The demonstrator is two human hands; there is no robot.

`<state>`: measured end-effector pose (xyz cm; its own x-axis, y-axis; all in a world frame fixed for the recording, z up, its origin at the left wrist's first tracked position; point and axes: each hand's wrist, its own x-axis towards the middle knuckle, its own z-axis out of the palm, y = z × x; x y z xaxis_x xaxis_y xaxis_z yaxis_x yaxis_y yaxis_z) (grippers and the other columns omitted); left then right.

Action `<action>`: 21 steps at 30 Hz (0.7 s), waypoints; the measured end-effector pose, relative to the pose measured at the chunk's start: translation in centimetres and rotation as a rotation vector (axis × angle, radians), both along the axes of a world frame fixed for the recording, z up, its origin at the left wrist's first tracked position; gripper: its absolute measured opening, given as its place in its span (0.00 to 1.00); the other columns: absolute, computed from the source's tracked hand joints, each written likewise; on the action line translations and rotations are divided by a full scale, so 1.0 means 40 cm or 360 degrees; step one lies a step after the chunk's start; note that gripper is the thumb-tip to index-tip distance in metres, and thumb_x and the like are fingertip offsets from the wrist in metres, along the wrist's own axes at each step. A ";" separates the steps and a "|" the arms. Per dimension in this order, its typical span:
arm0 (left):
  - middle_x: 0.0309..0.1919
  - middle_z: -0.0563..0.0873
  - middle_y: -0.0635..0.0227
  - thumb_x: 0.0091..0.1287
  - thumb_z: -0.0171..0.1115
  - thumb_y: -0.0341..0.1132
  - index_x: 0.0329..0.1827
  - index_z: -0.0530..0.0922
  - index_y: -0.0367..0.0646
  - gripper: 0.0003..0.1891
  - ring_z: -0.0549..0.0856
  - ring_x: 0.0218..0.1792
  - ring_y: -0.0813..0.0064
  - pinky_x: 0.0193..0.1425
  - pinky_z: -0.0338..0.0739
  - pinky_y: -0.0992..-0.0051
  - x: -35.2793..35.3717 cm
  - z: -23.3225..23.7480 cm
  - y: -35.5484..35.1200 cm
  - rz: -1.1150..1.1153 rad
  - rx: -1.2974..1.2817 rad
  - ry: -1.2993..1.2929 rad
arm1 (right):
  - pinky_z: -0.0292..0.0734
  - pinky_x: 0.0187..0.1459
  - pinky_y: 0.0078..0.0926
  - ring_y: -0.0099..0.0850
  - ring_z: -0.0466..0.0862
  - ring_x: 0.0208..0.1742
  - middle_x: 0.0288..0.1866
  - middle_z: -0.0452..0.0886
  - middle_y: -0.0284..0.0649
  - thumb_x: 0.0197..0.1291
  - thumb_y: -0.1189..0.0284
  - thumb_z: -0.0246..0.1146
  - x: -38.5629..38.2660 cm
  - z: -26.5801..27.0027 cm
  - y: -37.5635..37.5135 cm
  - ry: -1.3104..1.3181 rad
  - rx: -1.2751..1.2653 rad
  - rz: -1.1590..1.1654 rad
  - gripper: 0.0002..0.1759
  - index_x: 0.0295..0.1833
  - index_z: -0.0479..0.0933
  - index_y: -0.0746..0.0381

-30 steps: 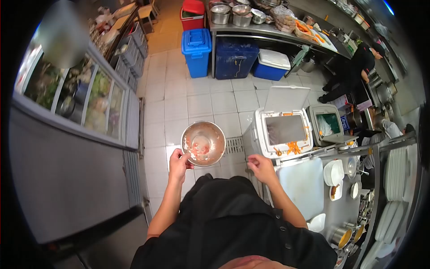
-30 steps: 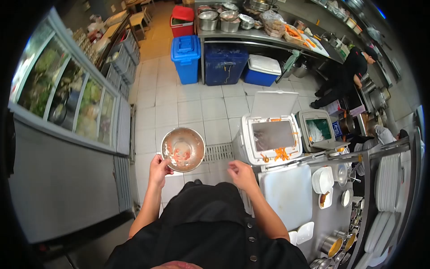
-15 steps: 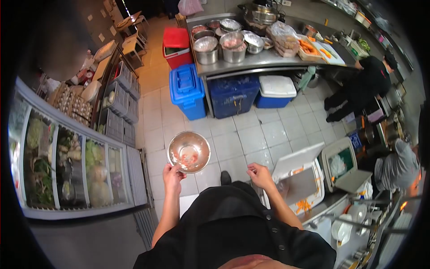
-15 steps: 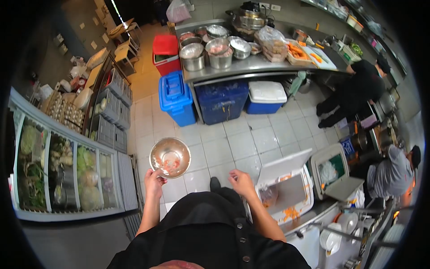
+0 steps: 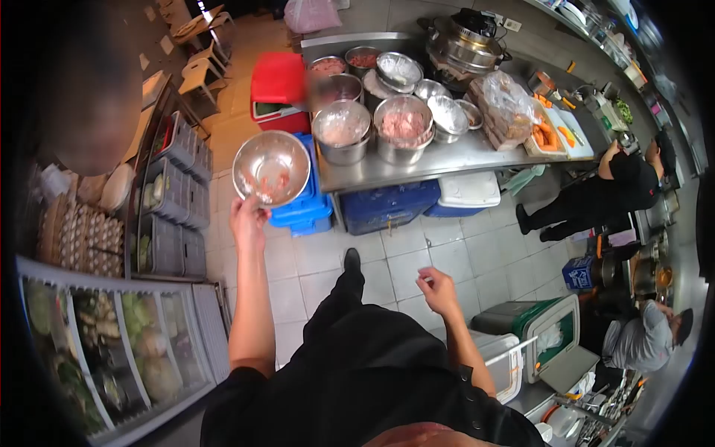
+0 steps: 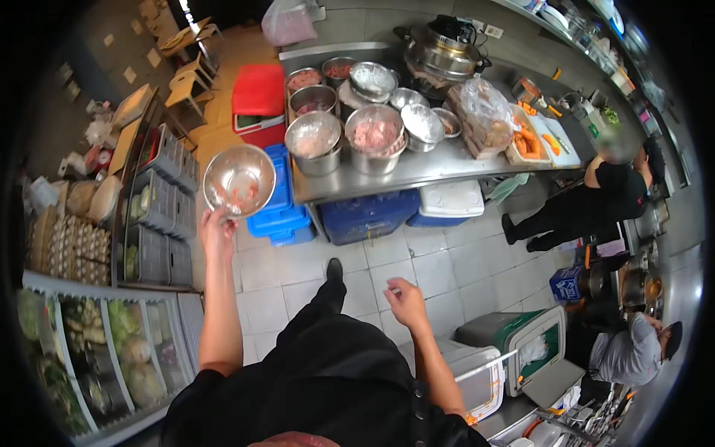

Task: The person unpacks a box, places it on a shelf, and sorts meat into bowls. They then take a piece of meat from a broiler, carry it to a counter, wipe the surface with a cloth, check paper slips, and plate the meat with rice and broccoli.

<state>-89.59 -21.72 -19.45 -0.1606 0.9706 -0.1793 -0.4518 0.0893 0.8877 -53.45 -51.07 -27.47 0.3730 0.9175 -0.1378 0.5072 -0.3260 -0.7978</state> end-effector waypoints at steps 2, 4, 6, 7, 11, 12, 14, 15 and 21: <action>0.32 0.84 0.63 0.68 0.66 0.30 0.43 0.73 0.43 0.09 0.83 0.25 0.73 0.27 0.79 0.74 0.092 -0.010 0.232 -0.0012 -0.0020 -0.0034 | 0.83 0.38 0.30 0.32 0.88 0.34 0.38 0.89 0.44 0.64 0.73 0.70 0.073 -0.050 0.043 -0.0087 0.0006 -0.0083 0.13 0.53 0.84 0.66; 0.30 0.84 0.63 0.68 0.67 0.31 0.41 0.73 0.43 0.09 0.83 0.24 0.73 0.25 0.79 0.75 0.181 -0.028 0.434 -0.0020 -0.0059 -0.0063 | 0.83 0.38 0.30 0.31 0.88 0.34 0.37 0.89 0.44 0.65 0.73 0.70 0.131 -0.040 0.065 -0.0120 -0.0109 -0.0138 0.13 0.53 0.83 0.67; 0.26 0.84 0.64 0.67 0.68 0.31 0.38 0.73 0.44 0.09 0.83 0.20 0.74 0.24 0.79 0.76 0.271 -0.049 0.639 -0.0114 -0.0033 0.0065 | 0.82 0.37 0.29 0.30 0.88 0.33 0.37 0.89 0.43 0.65 0.73 0.69 0.217 -0.018 0.147 -0.0143 -0.0196 -0.0201 0.13 0.52 0.83 0.68; 0.26 0.84 0.64 0.67 0.68 0.31 0.38 0.73 0.44 0.09 0.83 0.20 0.74 0.24 0.79 0.76 0.315 -0.064 0.726 -0.0136 -0.0043 0.0060 | 0.82 0.37 0.29 0.29 0.88 0.33 0.37 0.89 0.43 0.65 0.73 0.69 0.258 -0.011 0.175 -0.0149 -0.0231 -0.0263 0.13 0.52 0.83 0.69; 0.24 0.83 0.65 0.66 0.69 0.32 0.35 0.73 0.44 0.10 0.82 0.19 0.76 0.23 0.79 0.77 0.453 -0.177 0.974 -0.0391 -0.0098 0.0326 | 0.84 0.39 0.33 0.35 0.91 0.34 0.37 0.90 0.47 0.64 0.72 0.69 0.406 -0.013 0.295 -0.0136 -0.0145 -0.0603 0.13 0.50 0.84 0.68; 0.24 0.84 0.65 0.66 0.69 0.32 0.35 0.73 0.44 0.10 0.82 0.19 0.76 0.22 0.79 0.76 0.481 -0.195 1.008 -0.0440 -0.0116 0.0396 | 0.84 0.39 0.32 0.35 0.91 0.34 0.37 0.90 0.48 0.64 0.72 0.68 0.433 0.001 0.348 -0.0094 -0.0109 -0.0652 0.13 0.51 0.84 0.69; 0.25 0.84 0.65 0.68 0.69 0.33 0.37 0.74 0.42 0.10 0.84 0.20 0.77 0.20 0.78 0.76 0.531 -0.235 1.062 -0.0427 -0.0178 0.0596 | 0.84 0.39 0.31 0.35 0.91 0.34 0.38 0.90 0.48 0.64 0.73 0.67 0.504 0.009 0.473 -0.0024 -0.0025 -0.0720 0.14 0.52 0.83 0.70; 0.25 0.84 0.65 0.68 0.69 0.33 0.37 0.74 0.42 0.10 0.84 0.20 0.77 0.20 0.78 0.76 0.549 -0.246 1.070 -0.0445 -0.0181 0.0605 | 0.84 0.38 0.31 0.34 0.91 0.34 0.39 0.90 0.48 0.64 0.73 0.67 0.550 0.002 0.533 0.0003 0.0012 -0.0740 0.14 0.52 0.83 0.70; 0.27 0.82 0.69 0.69 0.71 0.35 0.46 0.76 0.39 0.13 0.82 0.20 0.78 0.21 0.77 0.78 0.550 -0.285 1.057 -0.0507 -0.0320 0.0741 | 0.81 0.51 0.43 0.52 0.89 0.46 0.43 0.89 0.53 0.59 0.66 0.70 0.799 -0.012 0.943 -0.0329 0.0195 -0.0874 0.23 0.57 0.82 0.67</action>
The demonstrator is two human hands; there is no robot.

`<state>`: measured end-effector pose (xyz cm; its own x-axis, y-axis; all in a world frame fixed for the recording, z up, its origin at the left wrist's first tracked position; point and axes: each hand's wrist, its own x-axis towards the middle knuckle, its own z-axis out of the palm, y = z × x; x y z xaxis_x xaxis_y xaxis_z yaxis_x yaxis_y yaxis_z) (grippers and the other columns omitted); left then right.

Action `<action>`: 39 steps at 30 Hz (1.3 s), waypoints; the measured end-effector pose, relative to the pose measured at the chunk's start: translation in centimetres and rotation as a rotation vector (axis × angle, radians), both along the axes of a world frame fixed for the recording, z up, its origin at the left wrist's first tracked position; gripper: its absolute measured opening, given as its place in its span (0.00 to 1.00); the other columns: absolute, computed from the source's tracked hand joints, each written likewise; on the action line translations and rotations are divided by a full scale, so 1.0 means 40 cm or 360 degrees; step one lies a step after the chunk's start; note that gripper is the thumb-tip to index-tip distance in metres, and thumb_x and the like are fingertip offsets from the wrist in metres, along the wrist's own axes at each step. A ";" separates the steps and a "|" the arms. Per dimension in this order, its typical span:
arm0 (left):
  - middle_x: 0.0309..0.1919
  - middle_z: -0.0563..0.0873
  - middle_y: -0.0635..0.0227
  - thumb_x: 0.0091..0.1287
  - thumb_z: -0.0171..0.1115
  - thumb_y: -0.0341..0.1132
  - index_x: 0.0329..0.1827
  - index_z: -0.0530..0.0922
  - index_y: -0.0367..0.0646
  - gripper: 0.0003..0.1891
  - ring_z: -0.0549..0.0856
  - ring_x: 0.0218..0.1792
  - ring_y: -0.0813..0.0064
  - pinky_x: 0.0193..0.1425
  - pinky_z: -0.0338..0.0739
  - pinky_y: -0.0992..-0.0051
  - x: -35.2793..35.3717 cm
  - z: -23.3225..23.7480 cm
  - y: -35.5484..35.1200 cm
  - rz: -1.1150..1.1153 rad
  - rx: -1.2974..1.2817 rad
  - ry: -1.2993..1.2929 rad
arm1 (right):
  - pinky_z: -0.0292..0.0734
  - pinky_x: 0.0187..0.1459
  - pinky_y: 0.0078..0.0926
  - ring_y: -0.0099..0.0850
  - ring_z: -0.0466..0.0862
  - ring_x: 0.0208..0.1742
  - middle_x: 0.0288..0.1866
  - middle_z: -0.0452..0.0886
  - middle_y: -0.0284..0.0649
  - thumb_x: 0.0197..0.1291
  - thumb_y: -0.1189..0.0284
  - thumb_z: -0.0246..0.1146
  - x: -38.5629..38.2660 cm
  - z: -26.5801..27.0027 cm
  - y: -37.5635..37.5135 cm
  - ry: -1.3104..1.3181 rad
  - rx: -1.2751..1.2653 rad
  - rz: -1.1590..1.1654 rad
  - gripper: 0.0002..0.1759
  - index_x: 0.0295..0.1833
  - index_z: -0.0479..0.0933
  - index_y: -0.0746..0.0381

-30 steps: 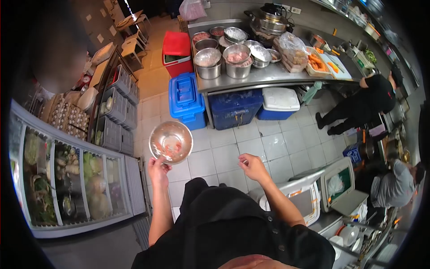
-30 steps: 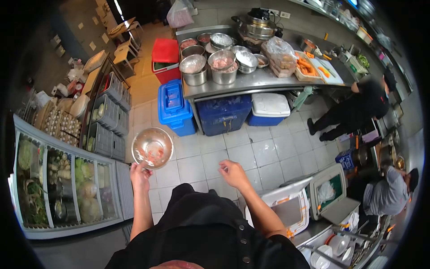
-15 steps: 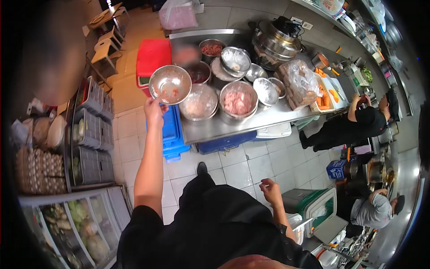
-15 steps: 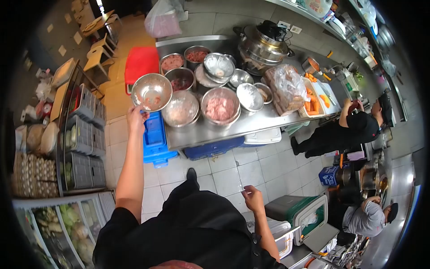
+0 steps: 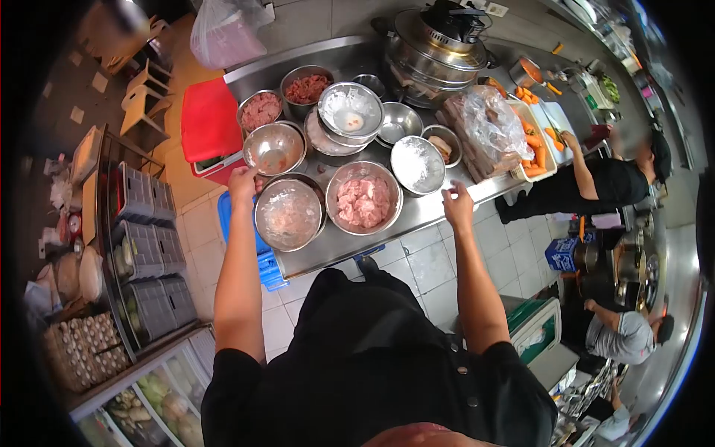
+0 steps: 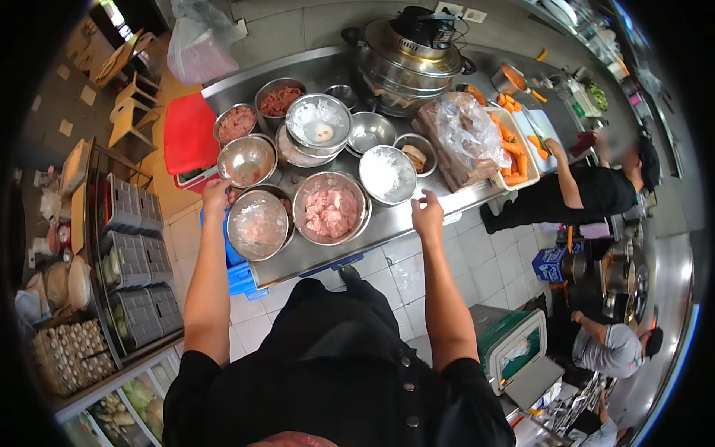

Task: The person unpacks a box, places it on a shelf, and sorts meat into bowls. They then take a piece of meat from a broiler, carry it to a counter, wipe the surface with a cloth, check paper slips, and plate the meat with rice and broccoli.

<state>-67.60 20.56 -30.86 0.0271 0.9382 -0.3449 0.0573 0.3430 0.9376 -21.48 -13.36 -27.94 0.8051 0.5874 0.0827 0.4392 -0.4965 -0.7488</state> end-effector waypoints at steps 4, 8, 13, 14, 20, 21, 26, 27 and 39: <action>0.37 0.84 0.67 0.71 0.69 0.35 0.54 0.77 0.38 0.15 0.85 0.29 0.78 0.30 0.79 0.79 -0.038 0.069 -0.156 0.0266 0.0182 -0.0032 | 0.81 0.49 0.45 0.54 0.88 0.43 0.40 0.89 0.52 0.55 0.68 0.70 0.101 -0.010 0.145 -0.0209 -0.0170 0.0107 0.19 0.52 0.84 0.65; 0.42 0.85 0.67 0.72 0.69 0.35 0.54 0.78 0.39 0.13 0.85 0.33 0.78 0.34 0.80 0.78 -0.048 0.190 -0.339 0.0564 0.0323 0.0157 | 0.79 0.40 0.45 0.53 0.84 0.33 0.29 0.83 0.56 0.50 0.72 0.66 0.207 -0.041 0.178 0.0079 -0.0166 0.0099 0.09 0.32 0.78 0.68; 0.47 0.87 0.64 0.74 0.66 0.33 0.50 0.79 0.41 0.08 0.85 0.34 0.78 0.37 0.80 0.79 -0.001 0.299 -0.476 0.0647 0.0512 0.0106 | 0.67 0.26 0.27 0.23 0.71 0.23 0.21 0.71 0.28 0.61 0.77 0.69 0.273 0.014 0.089 0.0738 0.0492 0.0099 0.15 0.25 0.72 0.60; 0.47 0.87 0.64 0.74 0.66 0.33 0.50 0.79 0.41 0.08 0.85 0.34 0.78 0.37 0.80 0.79 0.027 0.326 -0.497 0.0640 0.0516 0.0112 | 0.65 0.24 0.25 0.21 0.70 0.22 0.21 0.69 0.25 0.63 0.77 0.69 0.286 0.037 0.055 0.1015 0.0673 0.0031 0.18 0.24 0.69 0.56; 0.53 0.85 0.60 0.76 0.62 0.29 0.50 0.78 0.42 0.04 0.85 0.34 0.78 0.40 0.79 0.77 0.195 0.398 -0.551 0.0152 0.0634 -0.0195 | 0.86 0.41 0.30 0.30 0.89 0.40 0.45 0.88 0.40 0.64 0.80 0.66 0.312 0.128 -0.165 0.1490 0.1217 -0.0088 0.14 0.55 0.79 0.68; 0.54 0.85 0.59 0.76 0.62 0.29 0.50 0.78 0.42 0.04 0.84 0.34 0.78 0.40 0.79 0.77 0.221 0.399 -0.555 0.0051 0.0636 -0.0262 | 0.85 0.36 0.30 0.29 0.88 0.37 0.43 0.88 0.39 0.63 0.79 0.67 0.310 0.092 -0.224 0.1542 0.1160 -0.0148 0.13 0.53 0.79 0.67; 0.54 0.84 0.58 0.76 0.60 0.27 0.50 0.77 0.40 0.04 0.84 0.35 0.77 0.41 0.80 0.76 0.333 0.395 -0.588 -0.0518 0.0594 -0.0501 | 0.77 0.25 0.27 0.28 0.83 0.28 0.37 0.86 0.38 0.58 0.81 0.66 0.141 0.100 -0.542 0.1234 0.1201 -0.0879 0.14 0.50 0.78 0.63; 0.54 0.84 0.58 0.77 0.59 0.27 0.50 0.77 0.41 0.03 0.84 0.36 0.77 0.42 0.80 0.75 0.346 0.385 -0.604 -0.0622 0.0573 -0.0536 | 0.77 0.25 0.27 0.28 0.83 0.28 0.37 0.86 0.38 0.58 0.81 0.66 0.099 0.104 -0.621 0.1178 0.1249 -0.0992 0.14 0.50 0.78 0.63; 0.54 0.84 0.58 0.75 0.59 0.24 0.52 0.76 0.38 0.06 0.84 0.34 0.79 0.40 0.79 0.78 0.425 0.272 -0.950 -0.1783 0.0101 -0.0530 | 0.91 0.40 0.48 0.52 0.87 0.51 0.64 0.77 0.59 0.60 0.83 0.51 -0.561 0.179 -1.556 -0.0147 0.1113 -0.2502 0.33 0.74 0.59 0.69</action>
<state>-50.58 -17.42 -19.97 0.9300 0.3479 -0.1182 0.0460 0.2087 0.9769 -43.92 -75.61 -20.79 0.5062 -0.8617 0.0347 -0.0598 -0.0753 -0.9954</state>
